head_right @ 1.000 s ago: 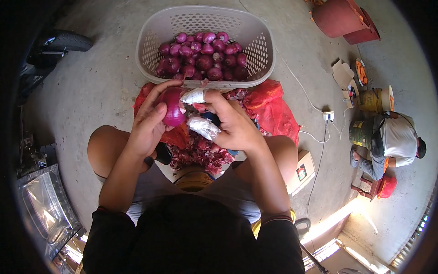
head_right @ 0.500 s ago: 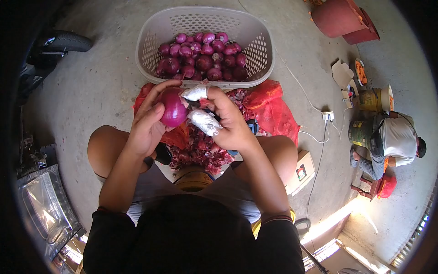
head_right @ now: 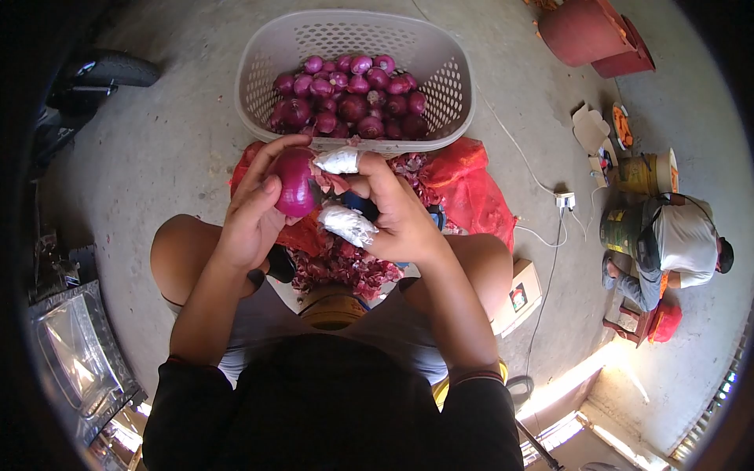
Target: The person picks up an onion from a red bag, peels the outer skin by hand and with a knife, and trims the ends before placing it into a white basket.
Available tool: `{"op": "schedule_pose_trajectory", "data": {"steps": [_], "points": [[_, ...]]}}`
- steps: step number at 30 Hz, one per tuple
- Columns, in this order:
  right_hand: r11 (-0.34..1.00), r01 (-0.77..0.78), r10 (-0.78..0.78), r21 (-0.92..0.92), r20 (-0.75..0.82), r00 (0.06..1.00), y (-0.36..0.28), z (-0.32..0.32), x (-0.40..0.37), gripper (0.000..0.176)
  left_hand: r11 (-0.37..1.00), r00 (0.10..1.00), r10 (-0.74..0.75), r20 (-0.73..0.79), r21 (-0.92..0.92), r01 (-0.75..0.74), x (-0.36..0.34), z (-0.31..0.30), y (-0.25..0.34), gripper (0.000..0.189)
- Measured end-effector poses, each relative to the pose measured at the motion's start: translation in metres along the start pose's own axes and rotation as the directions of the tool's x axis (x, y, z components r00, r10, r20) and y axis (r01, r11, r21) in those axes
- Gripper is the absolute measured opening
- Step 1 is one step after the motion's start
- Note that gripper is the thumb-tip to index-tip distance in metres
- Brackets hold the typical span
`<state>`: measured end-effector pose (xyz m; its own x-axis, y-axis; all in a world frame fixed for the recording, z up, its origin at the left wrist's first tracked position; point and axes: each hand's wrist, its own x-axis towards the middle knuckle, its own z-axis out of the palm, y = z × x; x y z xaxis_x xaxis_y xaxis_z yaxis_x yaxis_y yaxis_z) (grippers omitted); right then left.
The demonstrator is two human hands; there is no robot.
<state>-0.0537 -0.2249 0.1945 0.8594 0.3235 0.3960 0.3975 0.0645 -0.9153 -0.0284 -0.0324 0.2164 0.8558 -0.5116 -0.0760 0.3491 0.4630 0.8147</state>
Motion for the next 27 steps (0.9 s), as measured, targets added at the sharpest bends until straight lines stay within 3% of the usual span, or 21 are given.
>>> {"op": "schedule_pose_trajectory", "data": {"steps": [5,8,16,21,27], "points": [[0.995,-0.079,0.078,-0.053,-0.022,0.997,-0.004,-0.0015,0.001,0.06,0.993,0.997,0.056,-0.054,0.11,-0.05,0.0016,0.0036,-0.0037,0.046],[0.995,-0.076,0.074,-0.072,-0.028,0.997,-0.0004,-0.0024,-0.0017,0.056,0.991,0.999,0.01,-0.031,0.13,-0.006,-0.0007,0.0009,-0.0019,0.045],[0.983,-0.155,0.154,-0.094,-0.018,0.988,-0.0024,-0.0044,-0.002,0.047,0.995,1.0,-0.023,-0.017,0.097,0.025,-0.0012,-0.0005,-0.001,0.046],[0.994,-0.107,0.108,0.02,-0.064,0.992,0.002,0.0006,-0.0003,0.045,1.0,1.0,-0.022,0.01,-0.011,0.022,-0.0002,0.0023,0.0003,0.047],[0.974,-0.137,0.165,0.182,-0.149,0.975,-0.0016,-0.0001,0.0027,0.045,0.995,0.997,0.036,0.066,-0.093,-0.03,-0.0003,-0.0002,-0.0002,0.049]]}}
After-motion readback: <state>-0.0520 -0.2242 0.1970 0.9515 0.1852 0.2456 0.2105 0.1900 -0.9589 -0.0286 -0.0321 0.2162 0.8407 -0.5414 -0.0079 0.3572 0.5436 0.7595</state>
